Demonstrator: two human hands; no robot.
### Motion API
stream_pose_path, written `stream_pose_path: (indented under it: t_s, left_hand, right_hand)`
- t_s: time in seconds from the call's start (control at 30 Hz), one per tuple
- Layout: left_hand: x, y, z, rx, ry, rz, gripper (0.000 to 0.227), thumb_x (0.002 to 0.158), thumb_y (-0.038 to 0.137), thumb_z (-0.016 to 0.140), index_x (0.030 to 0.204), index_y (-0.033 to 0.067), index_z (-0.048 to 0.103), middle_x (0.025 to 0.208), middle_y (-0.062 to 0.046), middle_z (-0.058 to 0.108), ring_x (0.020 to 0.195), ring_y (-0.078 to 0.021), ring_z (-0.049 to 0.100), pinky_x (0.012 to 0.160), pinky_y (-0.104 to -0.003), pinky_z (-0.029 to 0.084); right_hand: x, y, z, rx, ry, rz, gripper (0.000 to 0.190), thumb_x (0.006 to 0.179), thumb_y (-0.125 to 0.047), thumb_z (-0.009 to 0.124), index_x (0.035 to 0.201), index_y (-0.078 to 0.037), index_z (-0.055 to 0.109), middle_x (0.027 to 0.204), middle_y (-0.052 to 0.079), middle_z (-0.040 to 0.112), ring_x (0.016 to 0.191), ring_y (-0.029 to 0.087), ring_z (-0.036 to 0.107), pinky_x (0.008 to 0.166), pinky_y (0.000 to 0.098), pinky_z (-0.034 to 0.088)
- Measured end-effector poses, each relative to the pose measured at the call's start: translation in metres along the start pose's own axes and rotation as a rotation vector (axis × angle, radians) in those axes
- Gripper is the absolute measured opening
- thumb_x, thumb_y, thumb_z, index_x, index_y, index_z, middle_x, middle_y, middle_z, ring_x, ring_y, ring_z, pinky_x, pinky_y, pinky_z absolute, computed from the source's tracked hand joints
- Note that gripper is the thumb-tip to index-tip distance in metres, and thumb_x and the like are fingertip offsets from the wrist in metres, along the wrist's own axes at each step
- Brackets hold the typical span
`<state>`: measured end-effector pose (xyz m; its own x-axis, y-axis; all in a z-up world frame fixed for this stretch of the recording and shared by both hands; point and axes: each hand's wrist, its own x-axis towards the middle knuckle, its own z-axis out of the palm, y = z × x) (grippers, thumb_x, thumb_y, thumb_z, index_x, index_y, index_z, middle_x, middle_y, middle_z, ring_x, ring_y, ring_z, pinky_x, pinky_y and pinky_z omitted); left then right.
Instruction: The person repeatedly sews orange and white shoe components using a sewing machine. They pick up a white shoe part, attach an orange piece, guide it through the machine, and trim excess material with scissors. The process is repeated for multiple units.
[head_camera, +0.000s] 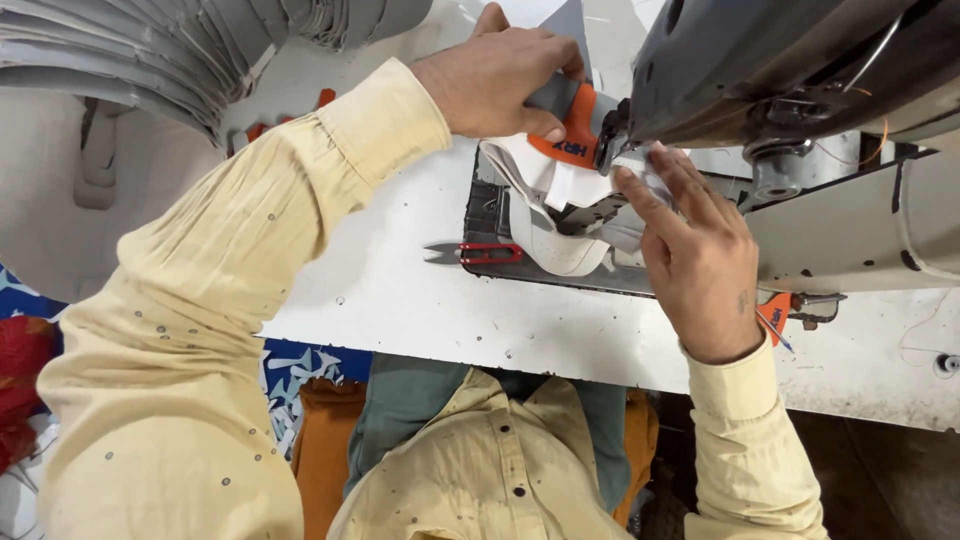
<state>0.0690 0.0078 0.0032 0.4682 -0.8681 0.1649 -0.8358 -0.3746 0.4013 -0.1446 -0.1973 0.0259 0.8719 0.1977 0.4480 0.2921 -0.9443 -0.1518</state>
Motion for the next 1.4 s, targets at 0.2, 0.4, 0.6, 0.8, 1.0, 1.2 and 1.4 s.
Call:
stream_pose_path:
  t_s: [0.2,0.4,0.6,0.8,1.0,1.2,1.4]
  left_hand:
    - [0.002,-0.007,0.007,0.063,0.022,0.023,0.053,0.088,0.035,0.083,0.128,0.0087,0.062,0.112,-0.013,0.068,0.114,-0.0326,0.062,0.108,-0.059,0.019]
    - [-0.006,-0.007,-0.001,-0.097,0.025,-0.037,0.059,0.085,0.038,0.086,0.125,0.0026,0.062,0.112,-0.016,0.069,0.110,-0.0315,0.066,0.101,-0.049,0.041]
    - [-0.048,0.051,0.015,-0.975,-0.026,-0.668,0.061,0.075,0.032,0.085,0.119,-0.0022,0.059,0.102,-0.013,0.073,0.089,-0.0203,0.071,0.085,-0.033,0.058]
    - [-0.076,0.120,0.090,-0.877,0.730,-0.379,0.049,0.090,0.019,0.080,0.123,-0.0054,0.054,0.117,-0.013,0.069,0.108,-0.0166,0.064,0.099,-0.032,0.052]
    - [-0.064,0.132,0.113,-1.245,0.882,-0.302,0.042,0.099,0.013,0.073,0.129,-0.0036,0.048,0.124,-0.010,0.062,0.115,-0.0129,0.058,0.105,-0.029,0.048]
    - [-0.050,0.139,0.118,-1.067,0.983,-0.385,0.040,0.099,0.011,0.074,0.126,-0.0042,0.049,0.123,-0.012,0.062,0.113,-0.0138,0.057,0.104,-0.029,0.047]
    - [-0.042,0.134,0.123,-1.193,1.036,-0.311,0.045,0.101,0.015,0.073,0.131,-0.0057,0.047,0.130,-0.011,0.059,0.121,-0.0139,0.054,0.110,-0.029,0.044]
  right_hand:
    - [0.002,0.001,-0.003,0.002,-0.022,0.010,0.056,0.090,0.010,0.061,0.136,-0.019,0.073,0.141,0.014,0.067,0.128,0.031,0.066,0.100,0.0413,0.056]
    - [0.000,0.011,0.007,0.014,0.013,-0.004,0.054,0.089,0.012,0.059,0.133,-0.017,0.073,0.137,0.013,0.070,0.121,0.030,0.070,0.092,0.0379,0.060]
    - [0.010,0.067,0.049,0.038,-0.005,0.171,0.023,0.099,0.005,0.065,0.119,-0.004,0.070,0.096,0.016,0.071,0.075,0.033,0.066,0.063,0.0452,0.052]
    - [0.035,0.066,0.064,0.210,0.102,0.017,0.027,0.091,0.010,0.064,0.114,0.000,0.070,0.097,0.019,0.069,0.080,0.035,0.063,0.067,0.0414,0.049]
    - [0.048,0.068,0.068,0.649,0.013,0.190,0.025,0.095,0.011,0.060,0.113,-0.002,0.071,0.110,0.007,0.075,0.082,0.019,0.060,0.068,0.0340,0.047]
    - [0.059,0.071,0.072,0.614,0.020,0.037,0.031,0.094,0.003,0.070,0.125,-0.004,0.073,0.117,0.006,0.074,0.096,0.016,0.065,0.085,0.0321,0.053]
    - [0.056,0.083,0.075,0.421,0.049,-0.115,0.037,0.093,0.006,0.067,0.129,-0.001,0.071,0.129,0.011,0.072,0.113,0.023,0.066,0.097,0.0373,0.052]
